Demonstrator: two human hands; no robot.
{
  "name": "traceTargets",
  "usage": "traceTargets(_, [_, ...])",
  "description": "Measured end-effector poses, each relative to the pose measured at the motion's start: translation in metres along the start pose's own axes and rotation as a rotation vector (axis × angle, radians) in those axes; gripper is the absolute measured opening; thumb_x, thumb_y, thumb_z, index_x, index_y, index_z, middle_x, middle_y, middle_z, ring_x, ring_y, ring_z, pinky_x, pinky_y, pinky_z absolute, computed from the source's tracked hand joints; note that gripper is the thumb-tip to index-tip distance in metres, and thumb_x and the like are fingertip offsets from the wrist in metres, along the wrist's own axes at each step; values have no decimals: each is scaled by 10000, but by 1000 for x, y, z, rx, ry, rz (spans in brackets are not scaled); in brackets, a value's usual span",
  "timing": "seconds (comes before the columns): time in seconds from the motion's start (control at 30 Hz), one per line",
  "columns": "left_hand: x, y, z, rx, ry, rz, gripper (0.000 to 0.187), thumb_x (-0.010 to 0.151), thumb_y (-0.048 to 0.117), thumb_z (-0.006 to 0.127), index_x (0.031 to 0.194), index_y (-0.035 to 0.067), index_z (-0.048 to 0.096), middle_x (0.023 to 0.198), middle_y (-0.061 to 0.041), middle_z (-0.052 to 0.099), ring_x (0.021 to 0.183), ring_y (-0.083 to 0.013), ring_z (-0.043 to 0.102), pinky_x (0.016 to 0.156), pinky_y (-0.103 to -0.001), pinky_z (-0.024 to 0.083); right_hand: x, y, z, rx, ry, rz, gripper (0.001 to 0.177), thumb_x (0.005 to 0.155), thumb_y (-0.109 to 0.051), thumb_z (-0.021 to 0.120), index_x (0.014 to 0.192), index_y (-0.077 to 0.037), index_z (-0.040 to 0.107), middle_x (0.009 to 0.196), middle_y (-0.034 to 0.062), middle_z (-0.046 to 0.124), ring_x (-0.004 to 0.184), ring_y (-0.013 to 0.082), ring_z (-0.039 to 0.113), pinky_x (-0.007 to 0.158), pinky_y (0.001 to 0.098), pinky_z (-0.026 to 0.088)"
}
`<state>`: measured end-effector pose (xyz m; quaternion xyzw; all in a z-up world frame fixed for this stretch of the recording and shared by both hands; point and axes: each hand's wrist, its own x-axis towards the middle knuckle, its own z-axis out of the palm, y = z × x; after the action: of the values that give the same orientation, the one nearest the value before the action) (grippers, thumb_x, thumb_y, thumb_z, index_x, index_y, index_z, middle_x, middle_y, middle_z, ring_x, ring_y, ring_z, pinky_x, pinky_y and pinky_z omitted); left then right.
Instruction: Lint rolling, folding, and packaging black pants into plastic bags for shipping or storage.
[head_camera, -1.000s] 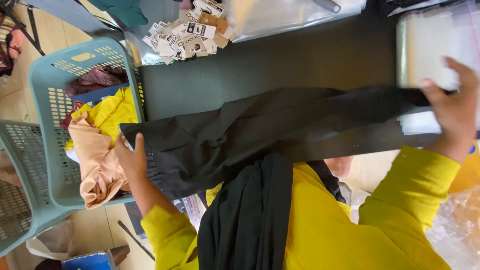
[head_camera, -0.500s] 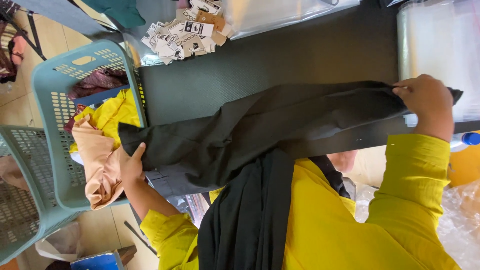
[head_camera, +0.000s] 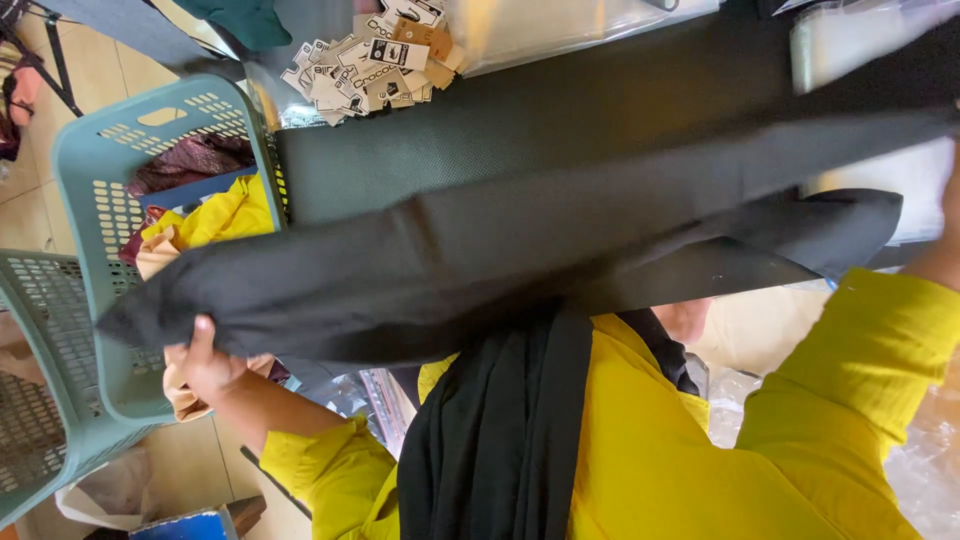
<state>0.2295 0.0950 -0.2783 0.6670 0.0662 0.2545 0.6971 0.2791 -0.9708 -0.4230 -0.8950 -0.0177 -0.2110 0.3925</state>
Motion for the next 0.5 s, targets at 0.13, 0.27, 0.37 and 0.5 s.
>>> traceTargets(0.13, [23,29,87,447,-77,-155,544,1048,65,559,1534,63,315,1567,-254,407,1443,-378,427,1191,-474,397,45,-168,31,-207,-107,-39,563,963,215,822,1494,87,683,1510,343,513,1432,463,503,857,570,521])
traceTargets(0.27, [10,-9,87,748,104,-393,676,997,260,662,1560,130,311,1548,-136,454,1335,-272,524,1053,-406,481,45,-243,43,-310,-322,246,705,908,-211,796,1537,3,557,1526,316,473,1413,439,395,1126,543,293])
traceTargets(0.37, [-15,-21,75,806,10,-375,698,932,324,662,1521,38,419,1523,-163,493,1373,-306,505,1079,-412,437,38,-323,34,-271,-480,757,993,748,-216,814,1623,-118,355,1622,227,301,1447,433,322,1128,592,295])
traceTargets(0.5, [-50,11,91,1056,-47,-519,749,857,378,675,1503,59,472,1502,-157,515,1369,-339,489,1093,-486,389,-20,-265,40,-473,-500,915,1243,540,-164,948,1573,-179,257,1524,165,165,1444,396,189,1133,624,319])
